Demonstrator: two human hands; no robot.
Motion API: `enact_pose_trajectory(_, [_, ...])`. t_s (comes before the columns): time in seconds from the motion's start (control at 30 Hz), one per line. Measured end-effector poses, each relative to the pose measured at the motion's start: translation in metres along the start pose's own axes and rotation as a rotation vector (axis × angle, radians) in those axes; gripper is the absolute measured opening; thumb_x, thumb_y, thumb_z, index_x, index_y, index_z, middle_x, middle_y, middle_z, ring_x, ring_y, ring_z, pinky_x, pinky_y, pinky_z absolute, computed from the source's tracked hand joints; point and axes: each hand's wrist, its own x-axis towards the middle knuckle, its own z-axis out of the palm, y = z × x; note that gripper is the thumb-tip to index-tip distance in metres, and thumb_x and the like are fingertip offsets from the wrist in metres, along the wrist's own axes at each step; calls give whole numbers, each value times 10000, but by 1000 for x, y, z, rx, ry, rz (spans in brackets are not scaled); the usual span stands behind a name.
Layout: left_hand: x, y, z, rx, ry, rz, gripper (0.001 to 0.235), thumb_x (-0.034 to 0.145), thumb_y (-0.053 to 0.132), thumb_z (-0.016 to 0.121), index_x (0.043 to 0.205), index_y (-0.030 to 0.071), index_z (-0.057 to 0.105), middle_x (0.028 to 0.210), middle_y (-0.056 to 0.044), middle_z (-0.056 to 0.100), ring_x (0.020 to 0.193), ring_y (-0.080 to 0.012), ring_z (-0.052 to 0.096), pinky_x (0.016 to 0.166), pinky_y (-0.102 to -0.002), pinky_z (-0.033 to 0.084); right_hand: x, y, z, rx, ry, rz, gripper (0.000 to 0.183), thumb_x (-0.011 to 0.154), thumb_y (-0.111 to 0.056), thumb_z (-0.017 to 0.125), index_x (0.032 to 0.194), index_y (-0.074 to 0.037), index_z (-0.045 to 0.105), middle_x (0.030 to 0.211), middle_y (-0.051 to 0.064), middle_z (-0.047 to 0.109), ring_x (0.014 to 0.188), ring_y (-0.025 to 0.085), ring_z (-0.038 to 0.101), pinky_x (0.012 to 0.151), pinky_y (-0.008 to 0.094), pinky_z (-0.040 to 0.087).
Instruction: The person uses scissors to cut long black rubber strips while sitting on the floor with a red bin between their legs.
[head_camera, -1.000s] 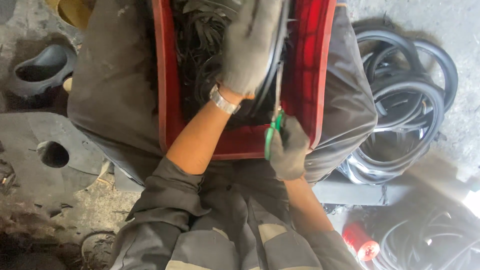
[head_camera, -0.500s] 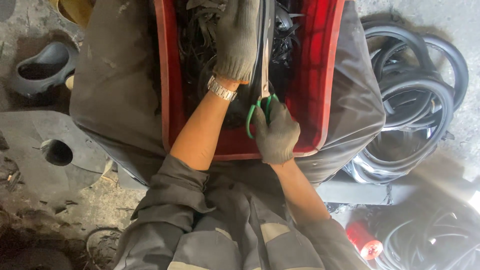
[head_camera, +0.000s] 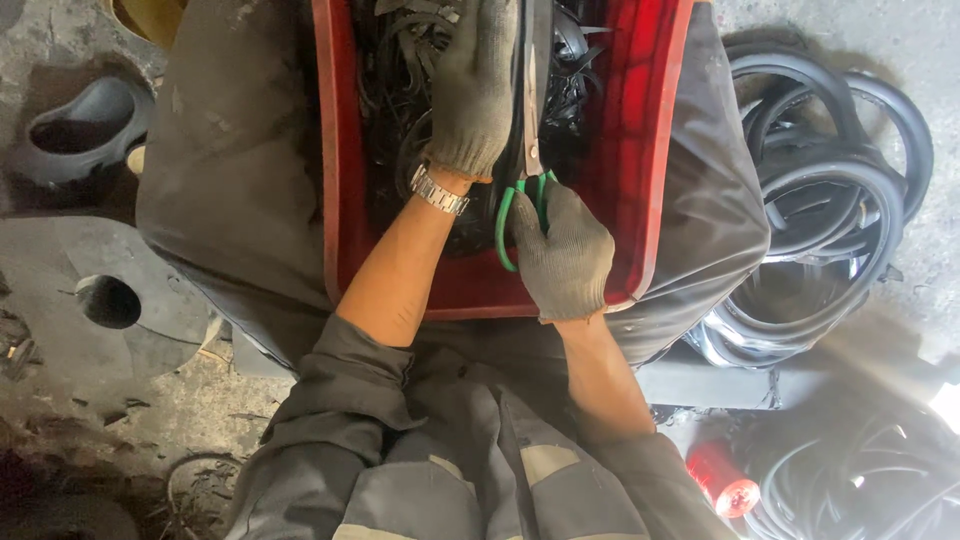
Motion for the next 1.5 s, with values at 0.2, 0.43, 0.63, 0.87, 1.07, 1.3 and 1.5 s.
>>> enact_pose_trajectory(0.2, [3, -7, -7, 46, 52, 71, 444, 1202, 358, 418, 1524, 67, 515, 969, -126, 655, 795, -187, 655, 713, -287, 556, 11, 1, 1, 8, 2, -100, 216, 993, -241, 731, 1051, -35, 696, 859, 181, 708, 799, 349, 726, 703, 402, 553])
enact_pose_trajectory(0.43, [7, -13, -11, 408, 119, 456, 406, 1247, 246, 348, 1618, 117, 241, 1468, -166, 542, 1307, -279, 645, 1125, -357, 556, 21, -9, -3, 111, -32, -86, 222, 992, -232, 706, 1083, -30, 693, 844, 184, 706, 778, 336, 750, 676, 399, 563])
enact_pose_trajectory(0.63, [0, 47, -13, 18, -171, -383, 563, 1090, 339, 375, 1631, 202, 305, 1129, -203, 745, 942, -264, 806, 805, -364, 646, 50, -2, -2, -126, 56, -224, 252, 1064, -249, 703, 996, -7, 686, 800, 234, 664, 751, 421, 679, 653, 464, 507])
enact_pose_trajectory(0.87, [-24, 62, 6, -250, -80, 87, 484, 1217, 303, 538, 1612, 91, 354, 1536, -158, 585, 1381, -215, 579, 1196, -299, 484, 104, 16, -39, -8, 34, -261, 267, 1113, -259, 649, 1080, -1, 712, 790, 202, 663, 649, 291, 650, 622, 391, 503])
enact_pose_trajectory(1.07, [-13, 70, -6, -291, -99, -12, 553, 1091, 350, 514, 1520, 13, 424, 1591, -111, 499, 1354, -198, 625, 1180, -293, 535, 54, 23, -33, 186, -22, 57, 212, 1053, -194, 643, 1128, -15, 728, 687, 44, 602, 618, 94, 536, 570, 313, 470])
enact_pose_trajectory(1.3, [-23, 83, -13, -183, -41, 2, 517, 1213, 390, 474, 1596, 52, 399, 1627, -126, 493, 1522, -240, 505, 1278, -315, 419, -14, 30, -31, 234, -27, 52, 178, 1022, -109, 615, 1146, -9, 696, 754, 42, 599, 659, 87, 534, 606, 274, 457])
enact_pose_trajectory(1.5, [-32, 82, -7, -100, -60, -12, 603, 1183, 367, 473, 1678, 163, 195, 1613, -110, 486, 1285, -181, 717, 1061, -259, 614, -45, 39, -21, 95, 3, -58, 193, 958, -88, 674, 1126, 5, 657, 849, 130, 623, 713, 209, 615, 693, 332, 515])
